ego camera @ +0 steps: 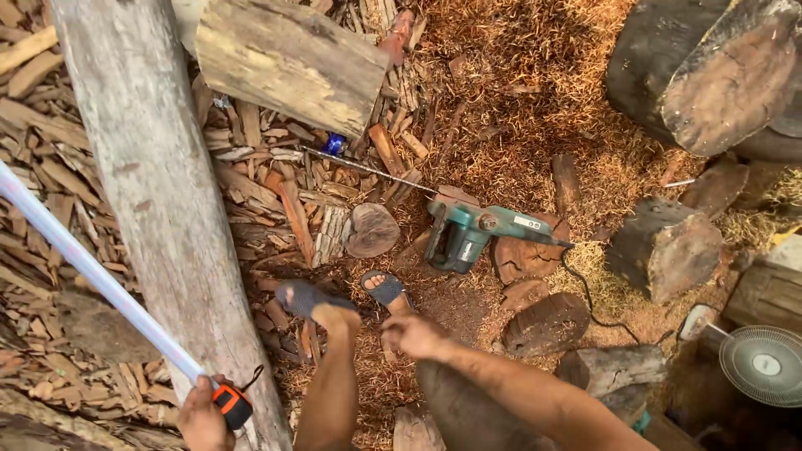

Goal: The recorder measures wood logs and uses an electric chainsaw to cut them in an outdoor workshop area.

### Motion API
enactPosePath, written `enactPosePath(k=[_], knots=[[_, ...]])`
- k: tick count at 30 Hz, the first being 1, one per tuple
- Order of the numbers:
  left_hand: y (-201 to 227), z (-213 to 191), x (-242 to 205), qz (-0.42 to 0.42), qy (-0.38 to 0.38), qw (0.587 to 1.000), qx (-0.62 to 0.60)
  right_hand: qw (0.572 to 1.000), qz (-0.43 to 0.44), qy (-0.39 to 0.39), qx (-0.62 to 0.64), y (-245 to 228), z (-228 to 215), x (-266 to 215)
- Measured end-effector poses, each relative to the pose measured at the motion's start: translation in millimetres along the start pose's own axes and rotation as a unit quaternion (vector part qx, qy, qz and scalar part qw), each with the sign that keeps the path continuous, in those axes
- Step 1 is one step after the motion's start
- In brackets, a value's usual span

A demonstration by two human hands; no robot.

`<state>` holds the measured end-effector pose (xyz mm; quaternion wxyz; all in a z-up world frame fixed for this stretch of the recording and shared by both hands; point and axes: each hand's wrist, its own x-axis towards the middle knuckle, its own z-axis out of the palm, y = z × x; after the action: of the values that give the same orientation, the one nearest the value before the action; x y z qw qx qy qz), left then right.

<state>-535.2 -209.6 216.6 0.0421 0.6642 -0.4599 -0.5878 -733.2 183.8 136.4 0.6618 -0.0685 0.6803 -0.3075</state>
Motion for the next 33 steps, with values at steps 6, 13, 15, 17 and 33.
enactPosePath(k=[6,13,15,17,33], knots=[[-41,-58,35,-0.007,-0.008,0.967,0.253,0.924,0.289,0.25,-0.002,-50,-160,-92],[75,-63,55,0.019,-0.071,0.905,0.419,0.887,0.397,0.235,-0.013,-72,-127,-107],[121,-60,62,0.026,-0.076,0.894,0.441,0.918,0.332,0.216,0.015,-95,-81,-76],[165,-59,67,0.038,-0.079,0.883,0.462,0.945,0.26,0.196,0.044,-118,-55,-55],[301,-149,212,0.187,-0.084,0.663,0.72,0.91,0.309,0.146,0.233,-353,-200,59]])
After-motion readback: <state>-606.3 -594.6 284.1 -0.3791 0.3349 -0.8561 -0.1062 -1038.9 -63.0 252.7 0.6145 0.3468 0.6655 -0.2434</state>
